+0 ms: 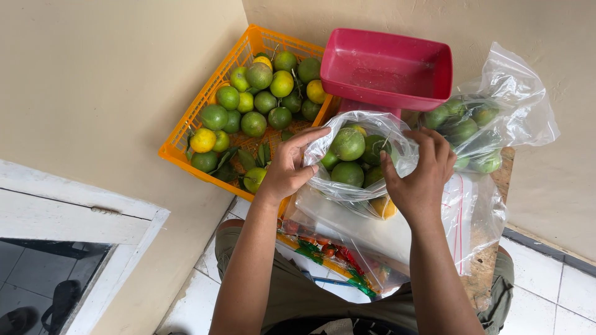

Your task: The person picks green limes from a yellow basket and places them into a pink weighing tray, then transfers them into a clear plastic bag. The person seals the bag and sets it aside, then returns to the basket to continue selecting limes.

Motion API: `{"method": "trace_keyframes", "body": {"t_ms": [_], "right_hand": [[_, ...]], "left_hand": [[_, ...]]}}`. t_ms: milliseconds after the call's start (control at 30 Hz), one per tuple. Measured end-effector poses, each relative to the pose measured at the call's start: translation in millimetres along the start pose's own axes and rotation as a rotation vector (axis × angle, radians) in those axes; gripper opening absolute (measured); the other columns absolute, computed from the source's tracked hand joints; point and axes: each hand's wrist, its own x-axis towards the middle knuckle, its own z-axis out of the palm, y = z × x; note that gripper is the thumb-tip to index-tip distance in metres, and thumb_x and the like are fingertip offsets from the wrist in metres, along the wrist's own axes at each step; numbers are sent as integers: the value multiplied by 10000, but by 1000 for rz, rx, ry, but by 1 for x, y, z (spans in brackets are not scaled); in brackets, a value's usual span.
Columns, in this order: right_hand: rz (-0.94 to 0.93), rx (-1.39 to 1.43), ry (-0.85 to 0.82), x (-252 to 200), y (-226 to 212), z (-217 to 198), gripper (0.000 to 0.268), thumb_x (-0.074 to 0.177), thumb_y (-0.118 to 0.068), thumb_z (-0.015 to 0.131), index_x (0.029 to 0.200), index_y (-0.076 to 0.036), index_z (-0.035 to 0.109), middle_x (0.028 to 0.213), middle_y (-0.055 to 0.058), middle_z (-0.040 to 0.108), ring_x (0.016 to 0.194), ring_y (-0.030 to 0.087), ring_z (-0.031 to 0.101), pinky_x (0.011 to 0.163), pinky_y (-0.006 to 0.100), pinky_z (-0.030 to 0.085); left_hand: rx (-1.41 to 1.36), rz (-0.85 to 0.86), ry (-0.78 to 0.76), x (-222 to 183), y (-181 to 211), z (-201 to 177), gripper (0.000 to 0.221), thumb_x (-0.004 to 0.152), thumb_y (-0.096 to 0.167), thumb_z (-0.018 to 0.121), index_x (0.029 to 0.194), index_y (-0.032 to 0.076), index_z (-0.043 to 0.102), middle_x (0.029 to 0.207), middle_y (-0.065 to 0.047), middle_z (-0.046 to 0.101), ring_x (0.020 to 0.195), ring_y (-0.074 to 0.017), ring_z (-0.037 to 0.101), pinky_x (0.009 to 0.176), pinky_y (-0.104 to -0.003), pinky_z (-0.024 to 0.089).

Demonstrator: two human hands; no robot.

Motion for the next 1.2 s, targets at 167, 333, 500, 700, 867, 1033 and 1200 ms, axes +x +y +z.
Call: {"method": "trace_keyframes", "body": {"t_ms": [167,333,500,700,867,1033,1200], "right_hand": [[281,217,-187,-2,27,-12,665,955,-139,752,1460,67,371,1227,390,595,1109,597,602,869,663,500],[524,406,-315,-21,67,-2,556,1016,-336,703,1350,81,549,1019,274,656,859,372,691,668,462,587],[540,566,-311,-15,38,-14,292,1004,-147,666,1138,112,647,872,212,639,800,291,655,683,434,590],[512,781,-168,-20,58,-12,257,978,-169,763,1043,51,647,830,87,587,785,184,598,698,300,532],[524,847,-108,-11,33,-23,229,988,-164,752,1040,21,629,829,35,545,776,133,542,660,246,476],[454,692,-150,10,54,-15,258,1034,-218,734,1002,30,671,701,54,534,656,135,520,592,254,449],[479,509,-231,16,51,-20,521,1018,-420,762,1003,99,725,605,109,546,588,180,501,566,325,476]], "left_hand": [[39,-7,18,4,-4,-2,549,812,-61,619,1360,-33,645,1307,-218,657,1250,-274,597,1061,-428,482],[86,-69,66,2,-7,0,408,903,-39,605,1298,-3,697,1225,-205,709,1134,-201,624,970,-394,532],[48,-187,113,2,-3,2,587,852,-35,677,1424,36,569,1046,-151,722,935,-151,657,824,-330,567],[122,-251,79,6,-12,-1,429,829,4,724,1257,-14,693,984,-192,753,915,-160,648,786,-321,555],[94,-261,64,5,-13,2,414,827,-2,728,1237,-48,700,987,-202,756,919,-168,653,805,-320,553],[35,-246,62,3,-8,4,425,798,-21,741,1220,-56,703,946,-152,748,886,-134,654,796,-265,544],[-25,-244,67,0,-18,-1,428,772,-68,759,1198,-81,719,949,-139,754,885,-114,641,799,-267,552]]}}
